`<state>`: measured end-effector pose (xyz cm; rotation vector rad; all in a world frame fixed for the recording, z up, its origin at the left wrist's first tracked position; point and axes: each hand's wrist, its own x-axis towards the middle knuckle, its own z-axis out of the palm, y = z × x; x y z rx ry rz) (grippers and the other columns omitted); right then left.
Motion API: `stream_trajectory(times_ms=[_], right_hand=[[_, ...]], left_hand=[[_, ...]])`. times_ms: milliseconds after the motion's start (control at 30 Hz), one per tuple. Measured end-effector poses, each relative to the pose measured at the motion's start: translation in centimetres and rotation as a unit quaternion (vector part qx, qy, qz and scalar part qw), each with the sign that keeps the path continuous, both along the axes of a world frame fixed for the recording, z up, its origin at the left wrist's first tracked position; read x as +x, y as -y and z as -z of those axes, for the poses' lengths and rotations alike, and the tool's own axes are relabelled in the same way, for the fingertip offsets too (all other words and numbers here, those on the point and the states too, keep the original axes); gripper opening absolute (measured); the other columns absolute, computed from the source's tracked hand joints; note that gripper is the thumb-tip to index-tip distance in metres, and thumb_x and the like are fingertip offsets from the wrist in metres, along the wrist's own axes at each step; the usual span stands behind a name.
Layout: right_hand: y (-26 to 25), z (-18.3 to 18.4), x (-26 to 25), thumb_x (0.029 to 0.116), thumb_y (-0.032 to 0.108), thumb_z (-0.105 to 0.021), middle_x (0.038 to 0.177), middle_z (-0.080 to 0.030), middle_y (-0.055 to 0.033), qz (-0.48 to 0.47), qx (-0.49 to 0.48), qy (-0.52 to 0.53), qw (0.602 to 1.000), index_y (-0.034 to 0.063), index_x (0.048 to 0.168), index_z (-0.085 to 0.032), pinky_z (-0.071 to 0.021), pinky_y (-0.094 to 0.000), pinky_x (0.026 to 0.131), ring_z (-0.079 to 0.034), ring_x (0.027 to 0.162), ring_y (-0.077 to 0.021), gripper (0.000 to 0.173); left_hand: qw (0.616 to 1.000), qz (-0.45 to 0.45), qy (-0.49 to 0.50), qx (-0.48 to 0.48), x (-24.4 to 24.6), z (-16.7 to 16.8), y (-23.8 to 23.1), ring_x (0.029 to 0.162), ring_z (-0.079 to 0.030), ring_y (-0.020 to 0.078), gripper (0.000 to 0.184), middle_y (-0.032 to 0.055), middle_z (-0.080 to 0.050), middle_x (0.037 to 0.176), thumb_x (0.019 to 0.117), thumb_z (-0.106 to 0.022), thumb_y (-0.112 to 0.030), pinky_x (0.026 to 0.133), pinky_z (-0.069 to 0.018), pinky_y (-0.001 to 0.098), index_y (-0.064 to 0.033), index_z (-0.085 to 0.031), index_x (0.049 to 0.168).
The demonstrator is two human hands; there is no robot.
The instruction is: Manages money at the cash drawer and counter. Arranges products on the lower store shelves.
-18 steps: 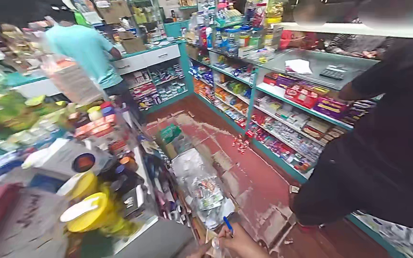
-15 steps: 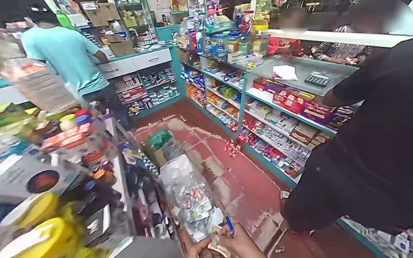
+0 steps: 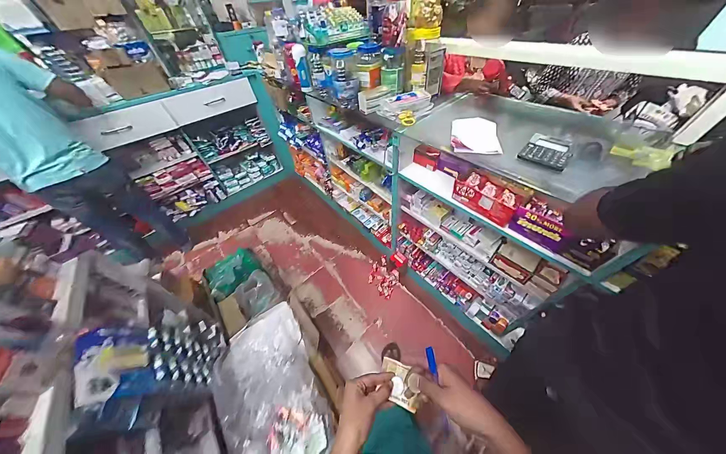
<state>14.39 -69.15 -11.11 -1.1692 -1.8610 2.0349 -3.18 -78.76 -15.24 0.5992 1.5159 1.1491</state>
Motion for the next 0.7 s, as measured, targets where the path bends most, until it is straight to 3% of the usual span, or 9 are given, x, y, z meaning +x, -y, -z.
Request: stream_trajectory(times_ms=[100, 200, 233, 300, 400, 467, 567, 700], right_hand=[[-7.8, -0.9, -2.2, 0.0991, -0.002, -0.057, 0.117, -0.069, -0.0191, 0.059, 0.053, -0.011, 0.997, -0.0048, 0.131, -0.062, -0.061, -0.0361, 0.09, -0.073, 0.096, -0.0206, 0.033], [-17.6, -3.0, -5.0, 0.0968, 0.006, -0.065, 0.098, -0.075, -0.0136, 0.127, 0.19, 0.041, 0.973, -0.0001, 0.12, -0.071, -0.0615, -0.0361, 0.071, -0.073, 0.074, -0.019, 0.025], [-20.9, -4.0, -5.9, 0.0972, 0.009, -0.066, 0.096, -0.075, -0.0123, 0.149, 0.229, 0.059, 0.96, 0.0007, 0.117, -0.073, -0.0595, -0.0368, 0.073, -0.071, 0.074, -0.0185, 0.022], [-27.5, -6.4, -7.2, 0.0957, 0.012, -0.07, 0.103, -0.076, -0.0134, 0.188, 0.269, 0.078, 0.941, 0.0014, 0.115, -0.075, -0.0568, -0.0426, 0.088, -0.072, 0.09, -0.0232, 0.022], [-36.2, -10.0, -8.6, 0.0952, 0.014, -0.07, 0.106, -0.074, -0.0144, 0.229, 0.286, 0.078, 0.927, 0.0003, 0.12, -0.072, -0.0557, -0.0446, 0.09, -0.071, 0.094, -0.0247, 0.028], [-41.1, -11.6, -9.4, 0.0943, 0.013, -0.071, 0.104, -0.075, -0.0108, 0.278, 0.309, 0.044, 0.908, 0.0009, 0.116, -0.073, -0.0564, -0.0375, 0.082, -0.07, 0.086, -0.0176, 0.025], [-46.9, -11.8, -9.9, 0.0919, 0.01, -0.073, 0.093, -0.072, -0.0021, 0.374, 0.324, -0.014, 0.869, 0.0026, 0.109, -0.073, -0.0464, -0.0227, 0.062, -0.056, 0.066, -0.0033, 0.018], [-52.8, -12.3, -8.4, 0.0876, 0.006, -0.077, 0.081, -0.071, 0.0015, 0.484, 0.314, -0.082, 0.813, 0.0016, 0.1, -0.073, -0.0405, -0.0162, 0.051, -0.05, 0.055, 0.002, 0.014]], left_hand=[[0.999, 0.03, 0.006, 0.036, -1.5, -0.7, -9.4, 0.081, -0.073, 0.0121, 0.018, 0.0125, -0.075, 0.096, 0.0954, -0.062, 0.004, 0.079, -0.0624, 0.0299, 0.0073, -0.071, 0.111], [0.994, 0.058, -0.004, 0.096, -4.0, -3.1, -20.7, 0.082, -0.073, 0.0129, 0.019, 0.0136, -0.074, 0.099, 0.0952, -0.063, 0.003, 0.08, -0.0622, 0.0313, 0.0083, -0.07, 0.112], [0.99, 0.069, -0.017, 0.121, -4.9, -4.3, -24.4, 0.082, -0.073, 0.0126, 0.019, 0.0135, -0.074, 0.099, 0.0942, -0.064, 0.003, 0.08, -0.062, 0.0314, 0.0088, -0.07, 0.112], [0.982, 0.084, -0.034, 0.166, -6.4, -6.6, -31.6, 0.081, -0.074, 0.0122, 0.02, 0.0125, -0.075, 0.098, 0.0932, -0.065, 0.003, 0.08, -0.0626, 0.0314, 0.0079, -0.071, 0.111], [0.968, 0.102, -0.072, 0.22, -8.3, -10.5, -41.4, 0.081, -0.072, 0.0118, 0.022, 0.012, -0.075, 0.102, 0.0938, -0.065, -0.001, 0.08, -0.0616, 0.032, 0.0056, -0.072, 0.114], [0.96, 0.122, -0.092, 0.236, -9.0, -13.2, -47.4, 0.079, -0.071, 0.0086, 0.022, 0.0097, -0.075, 0.105, 0.095, -0.066, -0.004, 0.077, -0.0606, 0.0285, 0.0031, -0.072, 0.115], [0.943, 0.186, -0.106, 0.254, -9.2, -16.2, -55.4, 0.078, -0.07, 0.0065, 0.024, 0.0075, -0.075, 0.104, 0.0959, -0.069, -0.009, 0.079, -0.0597, 0.0259, 0.0017, -0.072, 0.117], [0.904, 0.321, -0.106, 0.262, -8.0, -19.0, -64.6, 0.074, -0.067, 0.0036, 0.026, 0.0057, -0.074, 0.102, 0.0941, -0.071, -0.007, 0.077, -0.0585, 0.024, 0.0018, -0.07, 0.118]])
